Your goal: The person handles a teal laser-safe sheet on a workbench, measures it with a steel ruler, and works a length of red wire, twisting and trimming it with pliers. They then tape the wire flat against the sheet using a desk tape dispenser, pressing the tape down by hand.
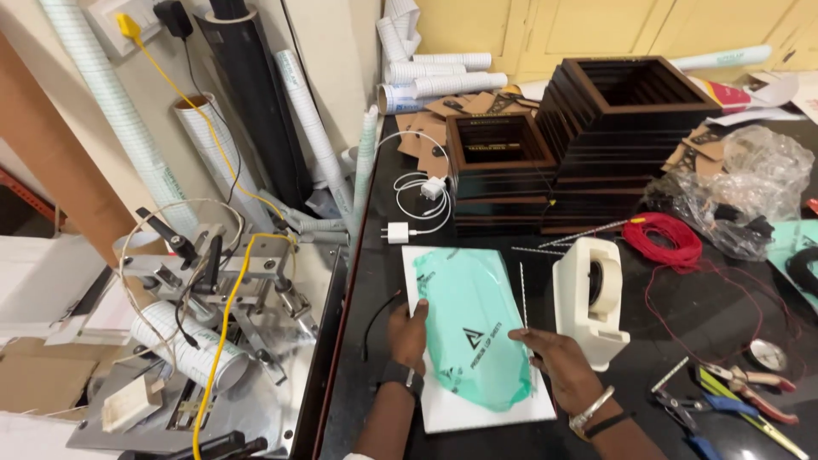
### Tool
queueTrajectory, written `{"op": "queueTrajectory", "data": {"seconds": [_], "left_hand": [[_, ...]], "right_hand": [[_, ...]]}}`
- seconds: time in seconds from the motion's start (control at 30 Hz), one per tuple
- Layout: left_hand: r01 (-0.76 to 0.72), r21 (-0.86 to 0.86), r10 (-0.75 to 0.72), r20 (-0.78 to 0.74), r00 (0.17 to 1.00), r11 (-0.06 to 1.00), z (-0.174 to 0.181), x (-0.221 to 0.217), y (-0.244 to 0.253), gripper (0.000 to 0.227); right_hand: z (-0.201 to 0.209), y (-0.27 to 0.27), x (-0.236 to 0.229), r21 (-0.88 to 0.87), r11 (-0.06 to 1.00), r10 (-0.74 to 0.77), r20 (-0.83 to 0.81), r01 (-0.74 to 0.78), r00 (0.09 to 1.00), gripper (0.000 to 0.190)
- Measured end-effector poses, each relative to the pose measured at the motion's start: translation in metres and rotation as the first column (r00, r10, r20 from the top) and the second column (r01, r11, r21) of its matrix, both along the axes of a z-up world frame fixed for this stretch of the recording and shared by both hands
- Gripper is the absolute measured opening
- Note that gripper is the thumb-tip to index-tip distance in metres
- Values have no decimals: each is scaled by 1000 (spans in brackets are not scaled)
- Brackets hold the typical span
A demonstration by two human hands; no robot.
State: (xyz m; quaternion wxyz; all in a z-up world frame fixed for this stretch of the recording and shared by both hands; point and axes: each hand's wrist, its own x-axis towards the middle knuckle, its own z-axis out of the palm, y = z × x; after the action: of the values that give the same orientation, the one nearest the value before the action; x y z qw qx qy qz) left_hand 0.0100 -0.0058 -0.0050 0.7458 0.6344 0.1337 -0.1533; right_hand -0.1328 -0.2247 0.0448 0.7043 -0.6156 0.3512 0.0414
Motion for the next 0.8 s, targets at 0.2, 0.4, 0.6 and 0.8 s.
{"op": "queueTrajectory", "data": {"seconds": [0.2,0.4,0.6,0.8], "left_hand": [[-84,-83,97,167,981,993,77,-43,10,30],[-31,-141,80,359,930,990,98,-70,37,39],[98,-130,-51,321,946,987,106,-87,46,45],[267,-373,19,612,791,889,159,-105,45,55]], "right_hand": [[80,16,-25,-120,993,31,118,-17,992,37],[172,3,-48,-114,980,-80,529,164,845,28],[210,8,-59,110,974,-217,718,200,662,18],[212,29,-51,-7,962,-199,667,273,718,16]]}}
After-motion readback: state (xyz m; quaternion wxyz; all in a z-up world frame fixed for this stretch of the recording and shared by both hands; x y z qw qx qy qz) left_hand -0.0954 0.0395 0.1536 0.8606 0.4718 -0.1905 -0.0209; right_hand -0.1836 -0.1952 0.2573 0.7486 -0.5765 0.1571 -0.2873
